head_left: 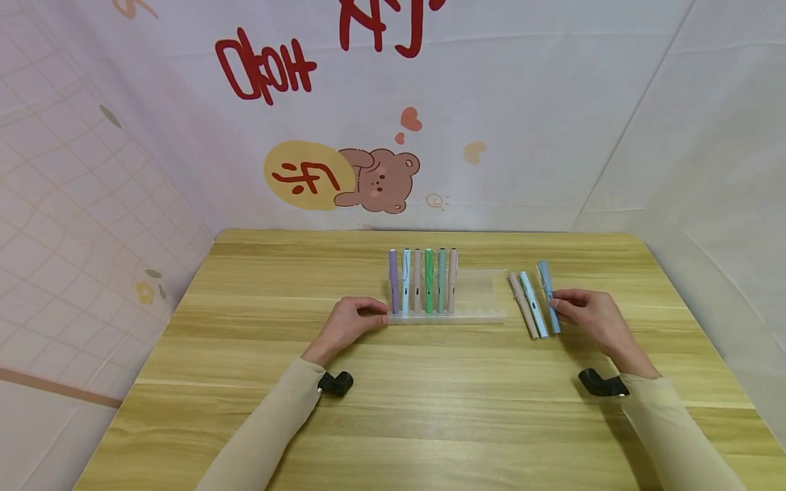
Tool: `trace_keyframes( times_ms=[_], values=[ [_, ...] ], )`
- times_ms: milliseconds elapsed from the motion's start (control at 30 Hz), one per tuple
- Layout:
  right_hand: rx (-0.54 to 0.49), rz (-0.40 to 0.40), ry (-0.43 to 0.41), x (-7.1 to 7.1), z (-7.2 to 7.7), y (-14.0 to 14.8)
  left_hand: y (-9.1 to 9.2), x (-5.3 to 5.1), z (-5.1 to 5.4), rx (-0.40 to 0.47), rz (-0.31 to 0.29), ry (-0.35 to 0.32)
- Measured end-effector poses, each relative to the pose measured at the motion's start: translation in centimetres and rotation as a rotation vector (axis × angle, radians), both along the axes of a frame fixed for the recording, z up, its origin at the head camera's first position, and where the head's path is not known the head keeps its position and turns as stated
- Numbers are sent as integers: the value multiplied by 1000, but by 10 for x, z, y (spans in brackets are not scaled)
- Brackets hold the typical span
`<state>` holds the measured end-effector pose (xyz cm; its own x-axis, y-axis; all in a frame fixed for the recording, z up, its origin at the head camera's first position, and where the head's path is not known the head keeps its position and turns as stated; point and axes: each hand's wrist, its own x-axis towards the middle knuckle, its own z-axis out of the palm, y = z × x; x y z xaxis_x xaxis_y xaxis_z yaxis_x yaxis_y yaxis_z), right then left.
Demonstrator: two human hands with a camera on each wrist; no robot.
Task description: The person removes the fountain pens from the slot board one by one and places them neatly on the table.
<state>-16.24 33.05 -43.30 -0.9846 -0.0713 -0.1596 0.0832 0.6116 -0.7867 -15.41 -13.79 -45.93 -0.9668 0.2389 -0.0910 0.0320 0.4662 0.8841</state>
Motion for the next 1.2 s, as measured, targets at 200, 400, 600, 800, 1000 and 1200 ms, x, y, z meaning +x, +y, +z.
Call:
trace_keyframes(
  times_ms=[200, 400, 600, 800, 1000, 1200],
  values=[
    [6, 15, -8, -5, -3, -2, 1, 0, 0, -4, 0, -2],
    [-19, 25, -28, -8, -6, -3, 0, 0, 0, -8, 5, -1],
    [-12, 38, -51, -9, -5, -3, 0, 0, 0, -5, 3, 3],
    [-30, 46, -72, -11, -4, -3, 0, -1, -1, 3, 2, -1],
    [-24, 55, -97, -12, -3, -3, 0, -1, 0, 7, 1, -7],
    [-7, 63, -124, -13, -2, -4, 0, -1, 1, 1, 9, -15]
  ],
)
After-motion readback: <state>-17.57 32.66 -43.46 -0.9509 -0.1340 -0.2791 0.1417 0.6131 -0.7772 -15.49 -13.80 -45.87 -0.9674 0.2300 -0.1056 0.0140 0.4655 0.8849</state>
